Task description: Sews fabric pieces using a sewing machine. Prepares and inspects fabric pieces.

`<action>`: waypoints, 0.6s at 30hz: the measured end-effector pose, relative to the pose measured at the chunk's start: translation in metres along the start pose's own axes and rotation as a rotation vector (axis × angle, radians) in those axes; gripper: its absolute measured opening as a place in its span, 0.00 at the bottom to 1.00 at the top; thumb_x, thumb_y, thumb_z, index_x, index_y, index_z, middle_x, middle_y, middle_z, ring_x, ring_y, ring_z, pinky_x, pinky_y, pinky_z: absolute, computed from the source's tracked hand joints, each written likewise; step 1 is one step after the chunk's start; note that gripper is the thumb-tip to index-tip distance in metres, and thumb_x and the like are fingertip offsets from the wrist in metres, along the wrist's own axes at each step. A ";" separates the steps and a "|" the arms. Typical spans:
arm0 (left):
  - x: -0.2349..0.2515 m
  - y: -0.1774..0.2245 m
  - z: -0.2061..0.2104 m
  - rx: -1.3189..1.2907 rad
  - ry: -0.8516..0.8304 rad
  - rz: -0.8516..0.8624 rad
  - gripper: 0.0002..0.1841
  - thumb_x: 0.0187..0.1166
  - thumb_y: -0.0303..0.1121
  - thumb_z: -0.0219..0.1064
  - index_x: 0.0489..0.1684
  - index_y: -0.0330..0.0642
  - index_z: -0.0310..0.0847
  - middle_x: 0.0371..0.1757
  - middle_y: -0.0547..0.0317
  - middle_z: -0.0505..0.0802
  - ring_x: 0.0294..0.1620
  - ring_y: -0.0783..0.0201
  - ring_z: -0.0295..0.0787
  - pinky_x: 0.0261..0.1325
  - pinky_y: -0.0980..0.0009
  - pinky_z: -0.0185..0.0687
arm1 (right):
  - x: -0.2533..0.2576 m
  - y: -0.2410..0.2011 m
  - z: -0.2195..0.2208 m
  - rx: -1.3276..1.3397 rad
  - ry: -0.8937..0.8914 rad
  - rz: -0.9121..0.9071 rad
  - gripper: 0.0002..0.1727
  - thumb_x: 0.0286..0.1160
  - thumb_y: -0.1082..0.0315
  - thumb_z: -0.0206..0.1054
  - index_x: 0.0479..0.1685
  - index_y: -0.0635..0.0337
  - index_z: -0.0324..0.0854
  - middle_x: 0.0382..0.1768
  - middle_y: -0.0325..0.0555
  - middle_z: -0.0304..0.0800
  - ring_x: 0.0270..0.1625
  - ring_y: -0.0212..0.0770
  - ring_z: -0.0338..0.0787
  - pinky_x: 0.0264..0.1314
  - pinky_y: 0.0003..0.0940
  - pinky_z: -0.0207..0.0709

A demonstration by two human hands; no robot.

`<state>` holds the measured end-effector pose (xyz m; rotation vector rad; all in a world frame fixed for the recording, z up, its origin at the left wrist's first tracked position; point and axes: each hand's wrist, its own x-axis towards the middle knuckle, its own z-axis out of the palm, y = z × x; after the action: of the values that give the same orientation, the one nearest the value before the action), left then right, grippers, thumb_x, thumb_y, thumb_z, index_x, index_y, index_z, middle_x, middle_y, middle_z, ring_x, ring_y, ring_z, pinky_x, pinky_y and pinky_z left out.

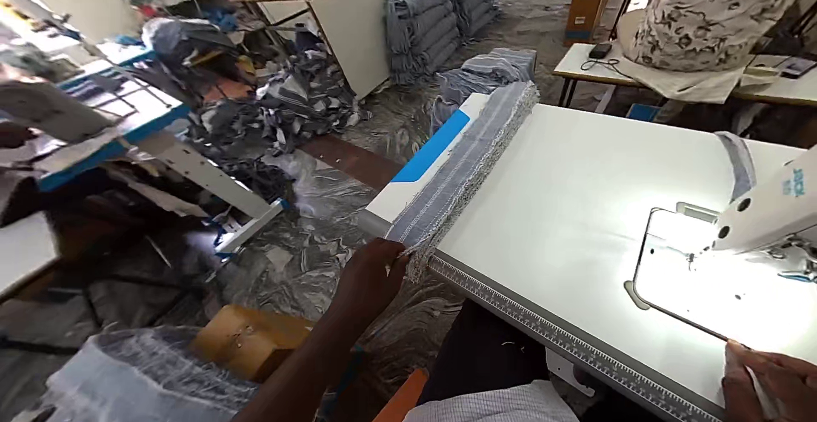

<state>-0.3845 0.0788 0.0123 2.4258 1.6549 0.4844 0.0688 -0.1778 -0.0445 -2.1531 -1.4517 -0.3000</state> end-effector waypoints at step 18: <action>0.069 0.002 -0.074 -0.098 0.272 -0.011 0.11 0.81 0.36 0.73 0.50 0.37 0.91 0.55 0.40 0.89 0.55 0.41 0.87 0.59 0.36 0.82 | 0.001 0.011 0.003 0.101 -0.014 0.113 0.15 0.75 0.58 0.66 0.52 0.52 0.94 0.53 0.53 0.90 0.55 0.52 0.88 0.56 0.49 0.82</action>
<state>-0.3859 0.1381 0.0935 2.3636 1.6962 0.9065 0.0786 -0.1781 -0.0495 -2.1497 -1.3179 -0.1668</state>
